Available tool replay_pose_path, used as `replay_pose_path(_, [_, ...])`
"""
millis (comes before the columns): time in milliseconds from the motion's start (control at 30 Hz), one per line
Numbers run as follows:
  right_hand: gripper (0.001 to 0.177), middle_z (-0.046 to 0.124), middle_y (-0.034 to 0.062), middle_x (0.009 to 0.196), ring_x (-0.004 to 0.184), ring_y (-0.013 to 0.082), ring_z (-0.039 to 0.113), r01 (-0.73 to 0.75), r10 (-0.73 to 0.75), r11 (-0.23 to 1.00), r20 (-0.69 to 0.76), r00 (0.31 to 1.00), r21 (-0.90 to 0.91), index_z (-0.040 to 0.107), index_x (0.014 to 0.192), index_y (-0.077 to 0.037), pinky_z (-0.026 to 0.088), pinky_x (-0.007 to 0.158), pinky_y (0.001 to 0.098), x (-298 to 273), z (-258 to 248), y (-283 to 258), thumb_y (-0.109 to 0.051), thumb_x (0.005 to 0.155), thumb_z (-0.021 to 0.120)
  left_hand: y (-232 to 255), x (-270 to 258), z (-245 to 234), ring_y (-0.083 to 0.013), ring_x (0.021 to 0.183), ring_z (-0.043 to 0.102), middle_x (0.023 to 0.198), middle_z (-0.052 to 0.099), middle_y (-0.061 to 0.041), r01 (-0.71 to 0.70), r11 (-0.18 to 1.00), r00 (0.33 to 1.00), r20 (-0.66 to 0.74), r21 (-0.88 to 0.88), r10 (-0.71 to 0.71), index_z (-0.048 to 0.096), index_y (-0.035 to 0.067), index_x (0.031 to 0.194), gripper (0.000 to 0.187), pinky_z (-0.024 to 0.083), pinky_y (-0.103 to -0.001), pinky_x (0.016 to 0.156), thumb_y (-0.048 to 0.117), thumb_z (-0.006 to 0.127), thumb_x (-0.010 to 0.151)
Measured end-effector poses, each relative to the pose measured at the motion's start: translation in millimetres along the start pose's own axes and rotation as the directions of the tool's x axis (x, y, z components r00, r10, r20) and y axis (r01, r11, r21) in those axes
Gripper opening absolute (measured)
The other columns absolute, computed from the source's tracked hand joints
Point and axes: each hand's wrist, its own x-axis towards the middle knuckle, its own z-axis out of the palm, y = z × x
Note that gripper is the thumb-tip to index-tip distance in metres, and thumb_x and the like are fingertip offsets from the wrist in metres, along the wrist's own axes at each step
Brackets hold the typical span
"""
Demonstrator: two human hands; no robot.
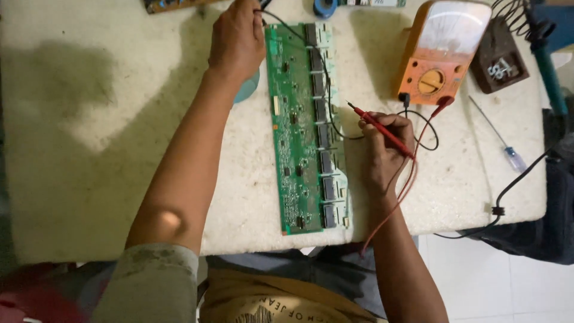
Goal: The person uses a multimeter to test various points on a green circuit board. They hold the probes with both hands and move them across different components on the board while the multimeter sits on the table.
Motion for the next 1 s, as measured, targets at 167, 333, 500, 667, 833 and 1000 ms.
replay_pose_path(167, [0.015, 0.067, 0.0132, 0.089, 0.079, 0.0211, 0.068, 0.031, -0.03, 0.999, 0.055, 0.998, -0.016, 0.053, 0.097, -0.007, 0.06, 0.081, 0.0359, -14, -4, -11, 0.002, 0.086, 0.057, -2, 1, 0, -0.0377, 0.069, 0.054, 0.091, 0.059, -0.018, -0.035, 0.999, 0.999, -0.021, -0.006, 0.035, 0.049, 0.007, 0.104, 0.007, 0.035, -0.05, 0.053, 0.002, 0.054, 0.104])
replay_pose_path(333, [0.019, 0.068, 0.0116, 0.094, 0.084, 0.0193, 0.068, 0.101, -0.039, 0.943, 0.198, 0.98, -0.318, 0.058, 0.095, -0.007, 0.06, 0.077, 0.0293, -59, -29, -9, 0.006, 0.082, 0.055, -4, -2, 4, -0.0363, 0.068, 0.053, 0.087, 0.056, -0.017, -0.01, 1.0, 1.0, -0.001, 0.002, 0.01, 0.047, 0.007, 0.098, 0.011, 0.034, -0.05, 0.054, 0.0, 0.055, 0.103])
replay_pose_path(500, [0.009, 0.073, 0.0122, 0.096, 0.088, 0.0205, 0.072, 0.083, 0.03, 0.912, 0.266, 0.964, -0.402, 0.061, 0.095, -0.007, 0.058, 0.077, 0.0297, -83, -27, -17, -0.014, 0.089, 0.063, -3, 0, 5, -0.035, 0.071, 0.057, 0.089, 0.06, -0.017, 0.021, 1.0, 1.0, 0.005, 0.023, -0.021, 0.051, 0.006, 0.1, 0.007, 0.039, -0.048, 0.054, 0.0, 0.055, 0.102])
replay_pose_path(667, [0.011, 0.072, 0.0147, 0.101, 0.093, 0.0242, 0.073, 0.225, -0.075, 0.894, 0.365, 0.928, -0.388, 0.059, 0.1, -0.005, 0.058, 0.08, 0.0306, -81, -26, -21, -0.014, 0.095, 0.063, -5, -1, 6, -0.038, 0.073, 0.06, 0.094, 0.062, -0.02, 0.023, 1.0, 1.0, 0.008, 0.012, -0.023, 0.052, 0.005, 0.108, 0.008, 0.042, -0.051, 0.053, 0.001, 0.055, 0.102])
replay_pose_path(833, [0.012, 0.072, 0.0144, 0.102, 0.098, 0.0256, 0.073, 0.28, -0.097, 0.854, 0.393, 0.914, -0.439, 0.06, 0.099, -0.006, 0.058, 0.085, 0.0334, -80, -25, -23, -0.018, 0.096, 0.063, -6, -1, 5, -0.037, 0.072, 0.057, 0.091, 0.06, -0.018, -0.002, 1.0, 1.0, -0.015, 0.011, 0.002, 0.05, 0.007, 0.104, 0.006, 0.038, -0.051, 0.053, 0.002, 0.054, 0.103])
replay_pose_path(1000, [0.009, 0.072, 0.0143, 0.104, 0.1, 0.0244, 0.073, 0.246, -0.079, 0.869, 0.371, 0.925, -0.43, 0.063, 0.101, -0.006, 0.059, 0.086, 0.0321, -81, -21, -26, -0.012, 0.094, 0.064, -5, -1, 2, -0.0373, 0.074, 0.057, 0.094, 0.061, -0.019, -0.042, 0.999, 0.999, -0.026, -0.01, 0.042, 0.054, 0.005, 0.111, 0.009, 0.039, -0.051, 0.054, 0.001, 0.055, 0.103])
